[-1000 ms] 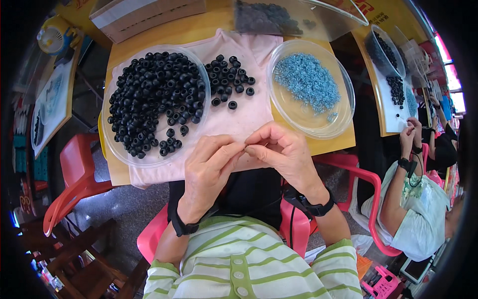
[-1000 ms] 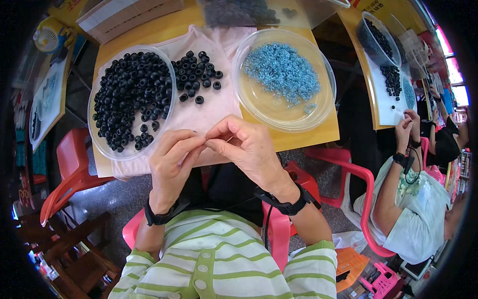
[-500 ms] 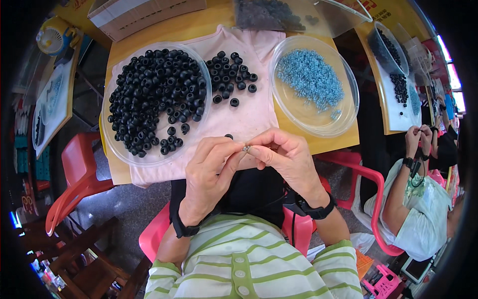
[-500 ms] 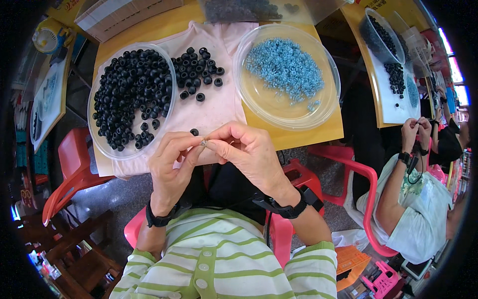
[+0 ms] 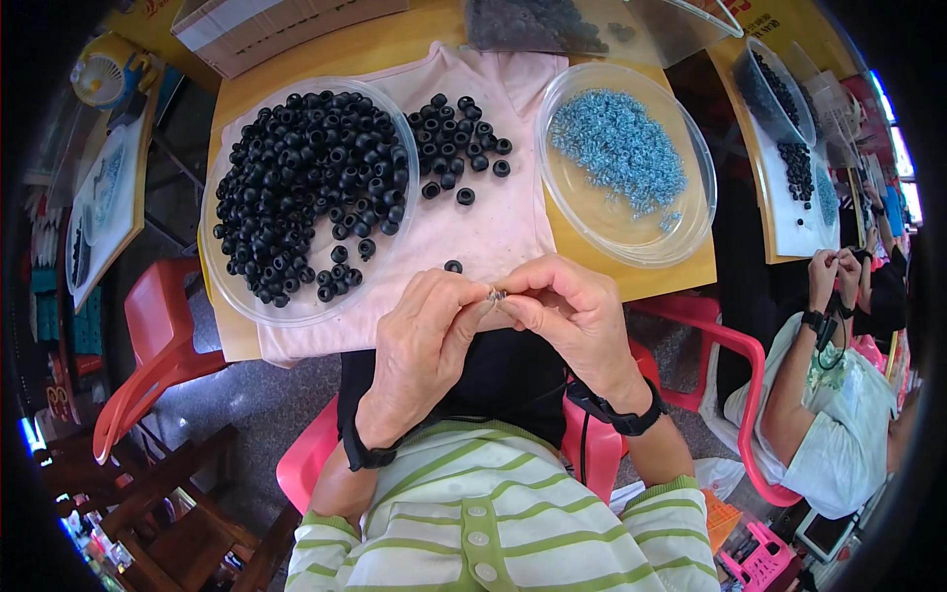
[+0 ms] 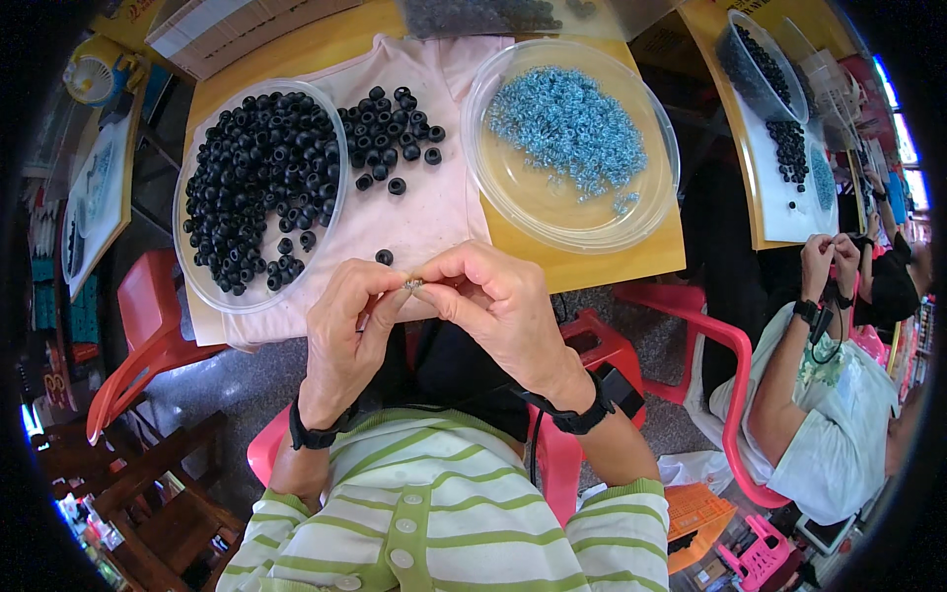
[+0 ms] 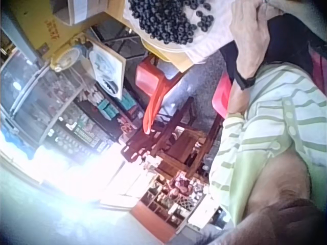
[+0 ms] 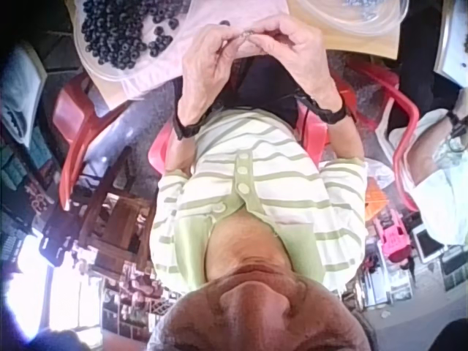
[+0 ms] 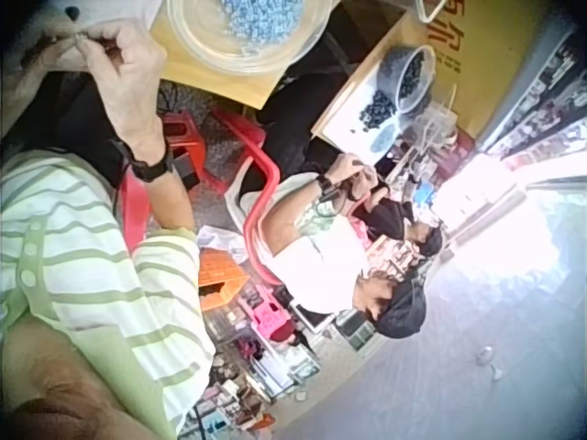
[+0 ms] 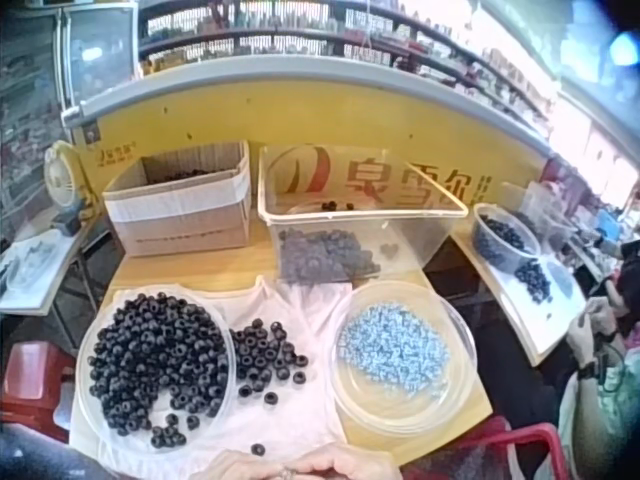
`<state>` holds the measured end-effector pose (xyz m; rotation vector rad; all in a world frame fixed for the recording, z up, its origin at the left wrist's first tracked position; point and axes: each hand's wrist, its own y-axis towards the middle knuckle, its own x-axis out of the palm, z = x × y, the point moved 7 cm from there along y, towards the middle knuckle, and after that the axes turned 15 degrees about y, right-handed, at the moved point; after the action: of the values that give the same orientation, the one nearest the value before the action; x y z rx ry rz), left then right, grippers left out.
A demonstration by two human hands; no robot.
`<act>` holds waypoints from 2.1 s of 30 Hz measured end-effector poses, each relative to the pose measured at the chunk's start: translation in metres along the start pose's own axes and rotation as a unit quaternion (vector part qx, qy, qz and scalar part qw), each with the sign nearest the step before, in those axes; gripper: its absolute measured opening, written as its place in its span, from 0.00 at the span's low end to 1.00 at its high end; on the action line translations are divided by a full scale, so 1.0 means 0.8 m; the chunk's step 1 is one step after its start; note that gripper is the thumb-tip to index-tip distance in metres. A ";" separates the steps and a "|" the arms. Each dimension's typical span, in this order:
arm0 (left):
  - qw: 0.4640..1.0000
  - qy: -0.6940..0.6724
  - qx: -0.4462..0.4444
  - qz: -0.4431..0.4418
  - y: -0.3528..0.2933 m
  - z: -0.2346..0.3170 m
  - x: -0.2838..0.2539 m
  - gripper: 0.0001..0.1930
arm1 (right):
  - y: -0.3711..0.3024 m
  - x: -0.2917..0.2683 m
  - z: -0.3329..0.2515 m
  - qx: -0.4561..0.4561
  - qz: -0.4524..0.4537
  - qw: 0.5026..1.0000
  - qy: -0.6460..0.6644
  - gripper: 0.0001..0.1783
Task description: Inserting small blue plastic pins into larger black plastic components at a workshop table.
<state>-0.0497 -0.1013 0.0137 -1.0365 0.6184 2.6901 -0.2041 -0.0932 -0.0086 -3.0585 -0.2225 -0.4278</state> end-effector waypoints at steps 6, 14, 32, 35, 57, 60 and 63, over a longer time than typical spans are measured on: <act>0.999 0.020 -0.041 -0.030 -0.001 -0.002 0.002 0.05 | -0.002 -0.008 0.002 -0.014 0.036 0.999 -0.036 0.07; 0.992 0.067 -0.105 -0.025 -0.010 -0.011 0.006 0.07 | 0.006 0.007 -0.021 -0.161 0.038 0.922 -0.351 0.09; 0.987 0.056 -0.147 -0.039 -0.001 -0.024 -0.007 0.10 | 0.007 0.040 -0.036 -0.157 -0.067 0.813 -0.556 0.07; 0.992 0.028 -0.123 -0.015 -0.002 -0.020 -0.007 0.09 | 0.005 0.023 -0.034 -0.153 -0.034 0.847 -0.508 0.07; 0.778 -0.562 -0.278 -0.032 -0.054 -0.014 -0.021 0.10 | -0.020 0.062 -0.078 -0.165 -0.020 0.976 -0.138 0.10; 0.764 -0.585 -0.269 -0.044 -0.060 -0.014 -0.019 0.11 | -0.020 0.069 -0.079 -0.173 -0.029 0.973 -0.149 0.11; 0.770 -0.573 -0.274 -0.054 -0.065 -0.015 -0.017 0.11 | -0.020 0.075 -0.078 -0.178 -0.035 0.970 -0.164 0.12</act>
<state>-0.0157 -0.0607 -0.0008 0.6141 -0.4676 2.7408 -0.1662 -0.0731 0.0686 -3.4712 -0.2955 0.0527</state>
